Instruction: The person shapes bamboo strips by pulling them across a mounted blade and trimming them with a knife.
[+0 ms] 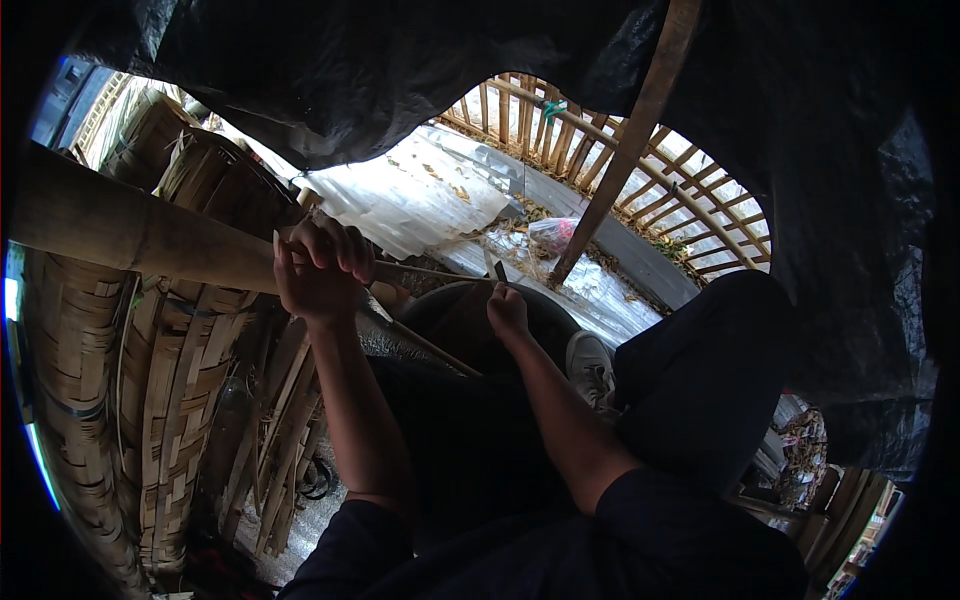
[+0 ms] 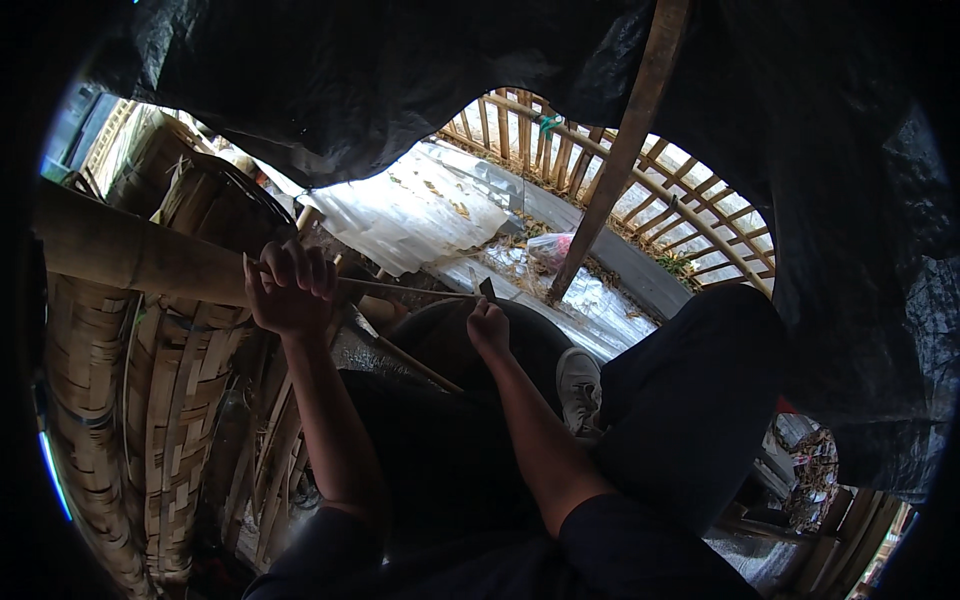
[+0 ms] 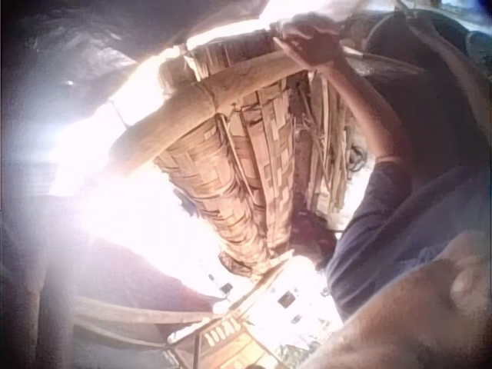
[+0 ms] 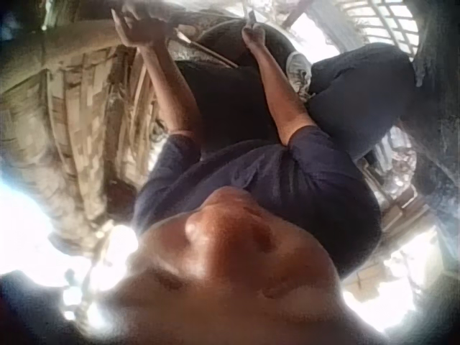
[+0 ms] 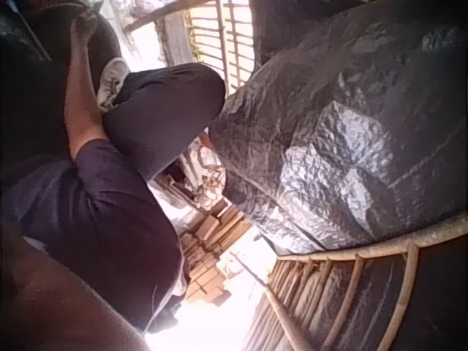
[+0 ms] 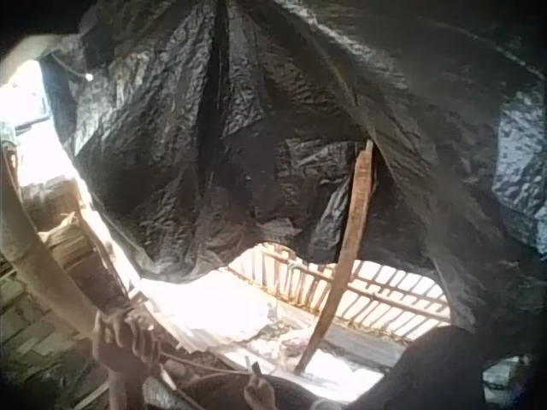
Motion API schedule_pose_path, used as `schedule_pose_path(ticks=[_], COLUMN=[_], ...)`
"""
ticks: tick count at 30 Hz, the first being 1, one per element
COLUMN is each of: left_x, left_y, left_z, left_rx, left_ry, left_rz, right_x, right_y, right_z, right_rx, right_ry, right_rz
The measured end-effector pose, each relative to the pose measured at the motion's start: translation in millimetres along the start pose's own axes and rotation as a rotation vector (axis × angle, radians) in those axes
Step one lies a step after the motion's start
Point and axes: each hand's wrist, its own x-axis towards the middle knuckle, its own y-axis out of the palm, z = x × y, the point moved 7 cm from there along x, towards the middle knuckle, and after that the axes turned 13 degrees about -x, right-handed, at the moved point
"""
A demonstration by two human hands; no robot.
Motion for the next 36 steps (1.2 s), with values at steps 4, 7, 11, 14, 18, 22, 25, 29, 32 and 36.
schedule_pose_path(ticks=[4, 7, 11, 14, 18, 22, 25, 29, 32, 36], left_x=[-4, -10, -7, -4, -5, 1, 2, -2, -2, -10], left_y=[1, 0, -4, 0, 1, 11, 20, 29, 38, 37], left_z=[2, -1, 0, -1, -2, 12, 20, 38, 49, 35], left_rx=[-0.063, 0.032, 0.078, 0.13, 0.199, -0.029, -0.07, -0.044, 0.063, 0.078], left_ry=[0.021, 0.071, 0.203, 0.218, 0.27, 0.2, 0.084, -0.128, -0.224, -0.113], left_rz=[-0.027, -0.186, -0.415, -0.405, -0.415, -0.454, -0.323, -0.31, -0.213, -0.275], right_x=[-11, -72, -114, -115, -117, -102, -87, -72, -90, -118], right_y=[-2, -40, -73, -75, -88, -95, -110, -157, -186, -135], right_z=[58, 148, 183, 190, 197, 188, 172, 166, 168, 141], right_rx=[0.098, 0.09, 0.143, 0.081, 0.119, 0.042, 0.075, 0.115, 0.032, 0.088], right_ry=[-0.011, -0.259, -0.316, -0.432, -0.453, -0.532, -0.327, -0.302, -0.619, -0.47], right_rz=[0.136, 0.075, 0.142, 0.166, 0.231, 0.233, 0.449, 0.269, -0.174, -0.002])
